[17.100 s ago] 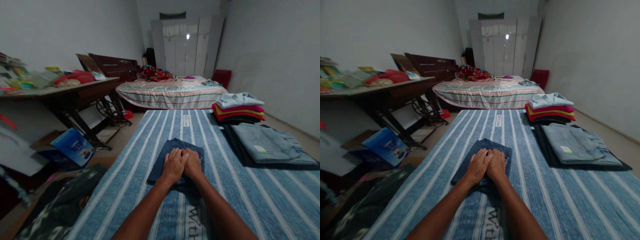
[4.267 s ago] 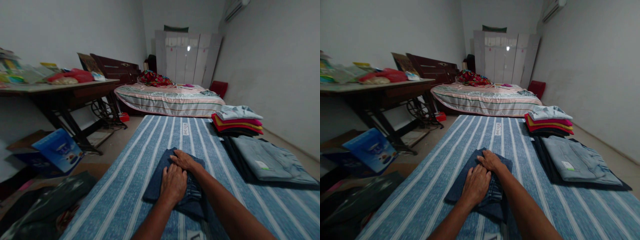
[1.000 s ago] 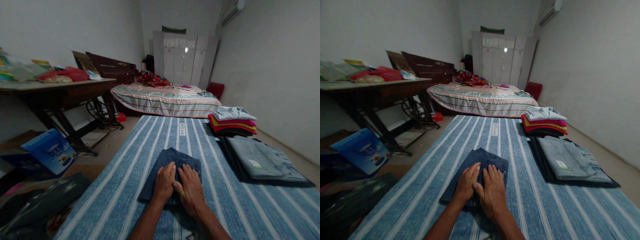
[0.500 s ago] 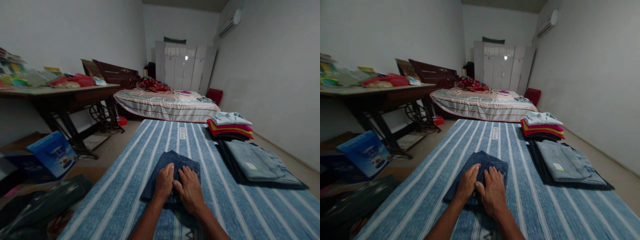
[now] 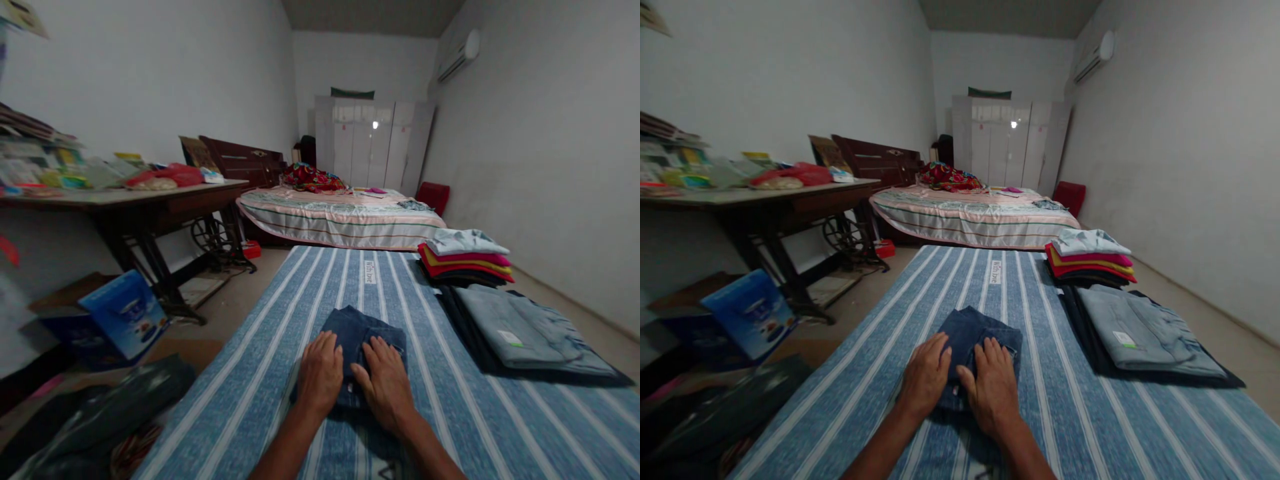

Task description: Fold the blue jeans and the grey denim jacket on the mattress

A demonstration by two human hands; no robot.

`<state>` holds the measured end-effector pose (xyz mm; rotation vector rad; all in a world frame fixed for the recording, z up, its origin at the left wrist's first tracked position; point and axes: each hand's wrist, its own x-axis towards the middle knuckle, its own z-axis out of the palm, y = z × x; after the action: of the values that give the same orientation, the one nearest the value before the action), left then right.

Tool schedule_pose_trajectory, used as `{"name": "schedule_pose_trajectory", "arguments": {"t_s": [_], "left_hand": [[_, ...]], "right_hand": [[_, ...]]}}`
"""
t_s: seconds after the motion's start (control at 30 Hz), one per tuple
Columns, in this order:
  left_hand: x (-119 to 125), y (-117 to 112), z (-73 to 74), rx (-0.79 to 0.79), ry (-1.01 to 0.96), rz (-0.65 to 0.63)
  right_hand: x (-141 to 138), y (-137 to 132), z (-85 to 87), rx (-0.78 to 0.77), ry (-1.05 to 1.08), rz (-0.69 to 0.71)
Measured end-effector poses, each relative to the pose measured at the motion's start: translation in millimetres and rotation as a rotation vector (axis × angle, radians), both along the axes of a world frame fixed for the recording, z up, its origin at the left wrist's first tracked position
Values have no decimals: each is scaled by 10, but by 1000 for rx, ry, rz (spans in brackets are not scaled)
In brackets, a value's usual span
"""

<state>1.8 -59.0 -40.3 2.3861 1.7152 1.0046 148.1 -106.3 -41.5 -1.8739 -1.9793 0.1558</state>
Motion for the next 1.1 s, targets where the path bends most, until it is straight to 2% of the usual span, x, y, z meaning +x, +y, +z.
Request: {"name": "schedule_pose_trajectory", "arguments": {"t_s": [0.1,0.23,0.43,0.6,1.1], "left_hand": [[-12,-92,-78,-82,195,59],[12,-174,-72,-201,287,63],[27,-198,-43,-250,321,56],[41,-187,-66,-257,301,67],[54,-198,-9,-264,334,68]], "right_hand": [[-3,-5,-1,-2,4,-5],[0,-10,-3,0,6,-4],[2,-14,-25,19,1,-4],[4,-14,-31,14,-1,-6],[2,-6,-7,27,17,-4]]}}
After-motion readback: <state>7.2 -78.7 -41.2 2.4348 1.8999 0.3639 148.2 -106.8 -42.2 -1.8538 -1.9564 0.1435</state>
